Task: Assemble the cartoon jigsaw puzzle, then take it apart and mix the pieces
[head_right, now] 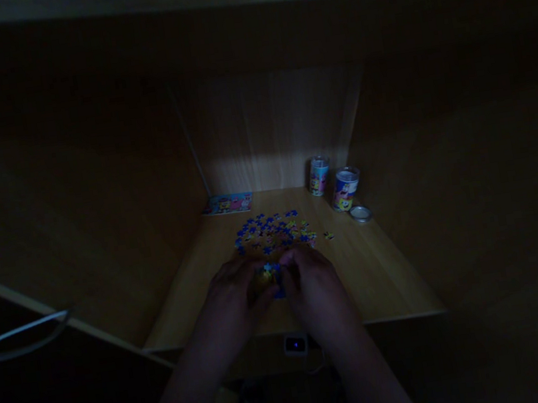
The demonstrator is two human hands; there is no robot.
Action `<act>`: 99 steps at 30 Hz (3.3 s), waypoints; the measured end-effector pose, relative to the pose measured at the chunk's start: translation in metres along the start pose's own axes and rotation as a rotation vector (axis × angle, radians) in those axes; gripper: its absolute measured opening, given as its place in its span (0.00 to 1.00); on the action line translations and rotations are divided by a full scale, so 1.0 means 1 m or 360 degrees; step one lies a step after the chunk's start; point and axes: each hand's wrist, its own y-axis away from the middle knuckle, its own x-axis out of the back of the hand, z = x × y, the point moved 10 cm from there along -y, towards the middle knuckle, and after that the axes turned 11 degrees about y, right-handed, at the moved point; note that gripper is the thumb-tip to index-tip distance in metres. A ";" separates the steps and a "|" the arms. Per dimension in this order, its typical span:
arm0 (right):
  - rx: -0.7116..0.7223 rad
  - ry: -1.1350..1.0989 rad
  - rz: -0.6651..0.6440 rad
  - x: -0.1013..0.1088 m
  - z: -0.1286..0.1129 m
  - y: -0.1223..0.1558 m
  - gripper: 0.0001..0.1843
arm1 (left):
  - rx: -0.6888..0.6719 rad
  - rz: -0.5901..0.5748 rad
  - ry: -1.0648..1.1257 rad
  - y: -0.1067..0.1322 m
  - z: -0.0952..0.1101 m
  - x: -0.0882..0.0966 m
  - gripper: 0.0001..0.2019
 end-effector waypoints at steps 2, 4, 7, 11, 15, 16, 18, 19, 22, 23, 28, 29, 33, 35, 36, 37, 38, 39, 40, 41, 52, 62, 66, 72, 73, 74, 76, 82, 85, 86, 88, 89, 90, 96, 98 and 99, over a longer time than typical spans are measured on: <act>-0.0046 0.0099 0.0059 0.002 0.005 0.000 0.09 | -0.0007 0.0015 -0.0015 0.000 0.001 0.001 0.19; -0.0050 0.0241 0.0094 0.002 0.006 0.000 0.09 | -0.0004 0.0019 -0.0027 0.000 0.000 0.001 0.19; -0.0008 0.0447 0.0106 0.001 0.003 0.000 0.10 | -0.0001 0.0017 -0.0024 0.001 -0.003 0.000 0.18; 0.0043 0.0549 0.0113 0.000 0.000 0.001 0.11 | -0.0032 0.0053 -0.0011 0.002 -0.004 -0.001 0.21; 0.0053 0.0635 0.0102 -0.003 0.002 0.002 0.15 | -0.0042 0.0086 0.0011 0.004 -0.005 -0.001 0.22; 0.0053 0.0653 0.0094 -0.003 0.003 0.002 0.16 | -0.0043 0.0089 0.0017 0.004 -0.006 -0.001 0.22; 0.0071 0.0661 0.0076 -0.005 0.002 0.003 0.17 | -0.0049 0.0090 0.0027 0.005 -0.006 -0.001 0.21; 0.0084 0.0650 0.0071 -0.005 0.001 0.003 0.18 | -0.0054 0.0098 0.0030 0.006 -0.005 0.000 0.22; 0.0056 0.0577 0.0093 -0.001 0.001 0.003 0.20 | -0.0067 0.0131 0.0042 0.007 -0.005 0.002 0.22; 0.0020 0.0553 0.0105 0.001 0.002 0.003 0.20 | -0.0068 0.0138 0.0047 0.007 -0.004 0.002 0.22; -0.0135 0.0596 0.0142 0.005 0.010 0.005 0.14 | -0.0045 0.0087 0.0072 0.005 -0.002 0.003 0.16; -0.0142 0.0636 0.0146 0.005 0.010 0.005 0.13 | -0.0039 0.0073 0.0073 0.004 -0.002 0.003 0.15; -0.0142 0.0783 0.0229 0.008 0.011 0.008 0.13 | -0.0036 0.0023 0.0059 0.002 0.001 0.002 0.11; -0.0140 0.0779 0.0275 0.010 0.010 0.008 0.14 | -0.0049 0.0010 0.0048 0.001 0.002 0.001 0.10; -0.0123 0.0750 0.0280 0.010 0.008 0.008 0.14 | -0.0058 0.0008 0.0043 0.001 0.002 0.000 0.09; -0.0089 0.0710 0.0269 0.010 0.005 0.007 0.13 | -0.0064 0.0009 0.0039 0.001 0.003 0.000 0.09; -0.0041 0.0667 0.0248 0.008 0.002 0.006 0.13 | -0.0067 0.0009 0.0035 0.001 0.003 0.000 0.10; 0.0013 0.0632 0.0221 0.006 -0.002 0.006 0.13 | -0.0068 0.0003 0.0031 0.001 0.003 0.000 0.09; 0.0061 0.0609 0.0196 0.004 -0.005 0.005 0.14 | -0.0071 -0.0001 0.0028 0.001 0.004 0.000 0.09; 0.0103 0.0599 0.0174 0.003 -0.008 0.005 0.15 | -0.0071 -0.0004 0.0027 0.001 0.004 0.000 0.09; 0.0352 0.0527 -0.0035 -0.012 -0.016 0.007 0.18 | -0.0026 -0.0025 0.0056 0.000 0.002 0.000 0.13; 0.0164 0.0091 -0.0086 -0.003 -0.012 -0.001 0.06 | -0.0046 -0.0050 0.0076 0.000 0.004 -0.003 0.11; 0.0069 -0.0073 -0.0095 -0.003 -0.007 0.000 0.06 | -0.0043 -0.0053 0.0064 0.000 0.002 -0.004 0.11; -0.0182 -0.0020 0.0079 0.008 0.009 0.001 0.05 | -0.0051 -0.0059 0.0052 0.001 0.002 -0.003 0.10; -0.0188 0.0035 0.0098 0.008 0.010 0.001 0.05 | -0.0075 -0.0077 0.0062 0.001 0.004 -0.004 0.10; -0.0183 0.0094 0.0111 0.008 0.009 0.001 0.05 | -0.0108 -0.0102 0.0077 0.001 0.007 -0.005 0.09; -0.0156 0.0213 0.0124 0.007 0.009 0.001 0.06 | -0.0192 -0.0167 0.0120 0.001 0.013 -0.007 0.08; -0.0102 0.0457 0.0140 0.003 0.009 0.001 0.07 | -0.0353 -0.0299 0.0176 0.004 0.022 -0.012 0.18; -0.0044 0.0391 0.0144 0.004 0.005 0.000 0.07 | -0.0335 -0.0322 0.0146 0.004 0.022 -0.012 0.19; -0.0029 0.0343 0.0140 0.004 0.003 0.000 0.07 | -0.0340 -0.0336 0.0143 0.005 0.023 -0.012 0.20; -0.0046 0.0221 0.0138 0.006 0.003 0.000 0.07 | -0.0355 -0.0372 0.0132 0.006 0.025 -0.014 0.23; -0.0074 0.0153 0.0146 0.007 0.004 0.001 0.07 | -0.0361 -0.0382 0.0120 0.007 0.026 -0.014 0.25; -0.0106 0.0090 0.0154 0.008 0.005 0.001 0.07 | -0.0363 -0.0388 0.0104 0.007 0.027 -0.015 0.26; -0.0229 -0.0095 0.0160 0.009 0.014 0.003 0.04 | -0.0302 -0.0398 0.0002 0.009 0.029 -0.016 0.20; -0.0293 -0.0105 0.0185 0.010 0.020 0.005 0.06 | -0.0270 -0.0349 -0.0043 0.009 0.029 -0.014 0.18; -0.0314 -0.0082 0.0199 0.010 0.021 0.006 0.06 | -0.0251 -0.0327 -0.0074 0.009 0.028 -0.014 0.19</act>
